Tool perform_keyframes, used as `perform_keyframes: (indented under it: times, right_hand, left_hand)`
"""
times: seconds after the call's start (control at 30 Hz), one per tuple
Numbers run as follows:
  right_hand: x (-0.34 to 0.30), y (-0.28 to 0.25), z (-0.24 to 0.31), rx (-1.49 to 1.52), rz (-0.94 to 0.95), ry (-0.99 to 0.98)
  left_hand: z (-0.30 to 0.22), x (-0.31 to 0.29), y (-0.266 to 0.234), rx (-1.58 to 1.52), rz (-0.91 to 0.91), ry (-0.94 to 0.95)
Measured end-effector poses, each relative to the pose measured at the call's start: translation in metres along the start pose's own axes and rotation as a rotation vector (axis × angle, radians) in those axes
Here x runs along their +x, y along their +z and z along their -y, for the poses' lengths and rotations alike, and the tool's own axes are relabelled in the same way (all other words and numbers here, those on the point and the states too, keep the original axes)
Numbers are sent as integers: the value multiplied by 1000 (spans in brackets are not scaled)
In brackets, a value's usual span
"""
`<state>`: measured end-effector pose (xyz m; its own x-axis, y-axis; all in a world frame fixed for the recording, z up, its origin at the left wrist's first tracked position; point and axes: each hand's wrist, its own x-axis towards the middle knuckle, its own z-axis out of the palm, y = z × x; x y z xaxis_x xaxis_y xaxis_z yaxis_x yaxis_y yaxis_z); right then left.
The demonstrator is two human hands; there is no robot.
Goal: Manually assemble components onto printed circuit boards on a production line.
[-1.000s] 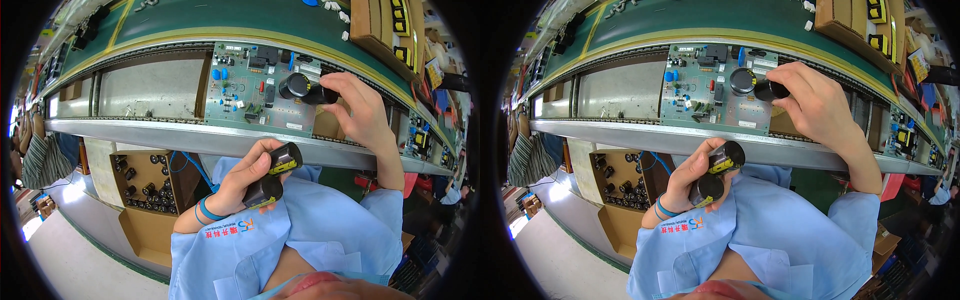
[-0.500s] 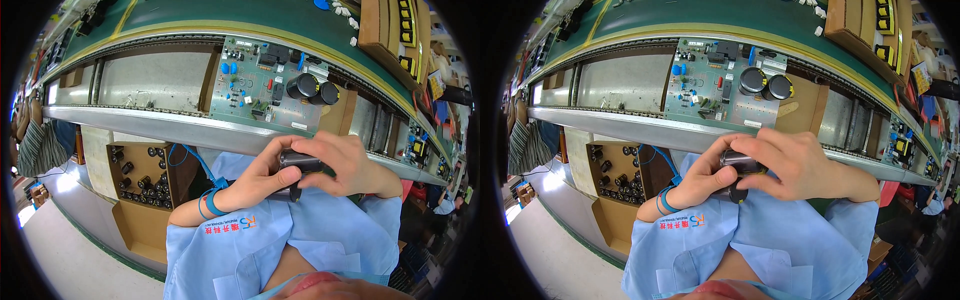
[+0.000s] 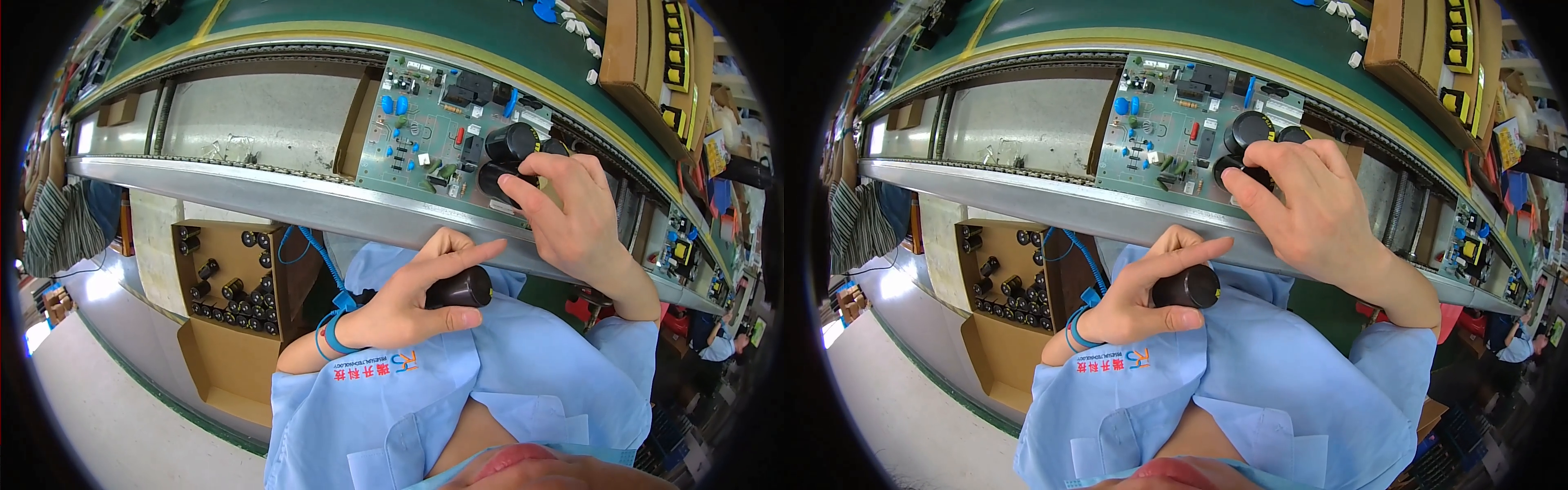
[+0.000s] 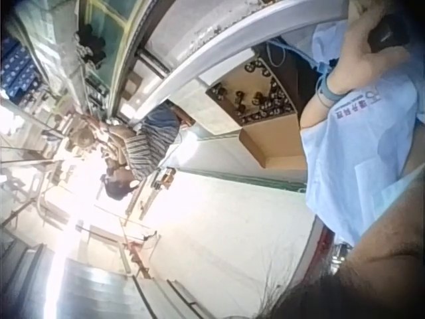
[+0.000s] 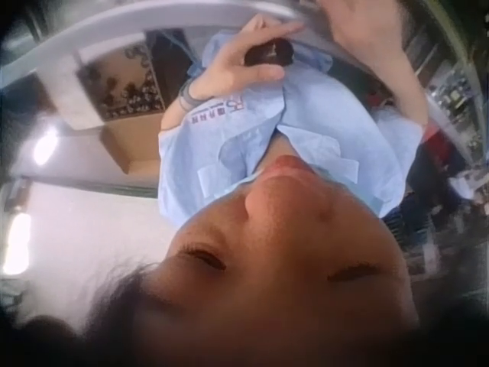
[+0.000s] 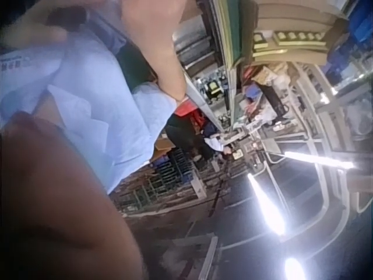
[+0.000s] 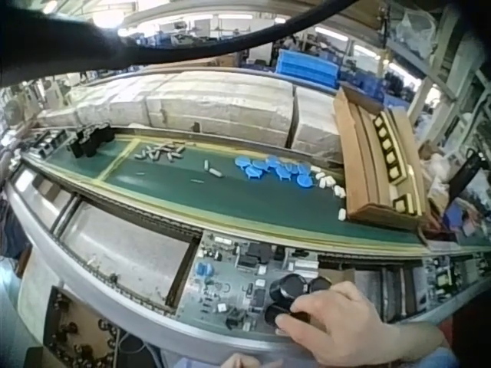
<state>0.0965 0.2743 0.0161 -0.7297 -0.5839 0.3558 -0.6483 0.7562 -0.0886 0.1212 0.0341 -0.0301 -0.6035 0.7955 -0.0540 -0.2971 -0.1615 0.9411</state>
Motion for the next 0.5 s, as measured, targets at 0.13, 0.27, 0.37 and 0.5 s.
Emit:
perform_keyframes:
  times: [0.13,0.27,0.37,0.5]
  right_hand:
    - [3,-6,-2,11,49,-8]
    - [4,-7,-1,-1,80,9]
    - [3,-9,0,-78,77,0]
    - [7,-8,2,-166,55,-80]
  left_hand:
    - [-1,0,0,-85,-19,-20]
    - [-3,1,1,-141,-80,-41]
    - [1,-1,0,-251,-83,-31]
    - [9,1,-5,-494,-28,-24]
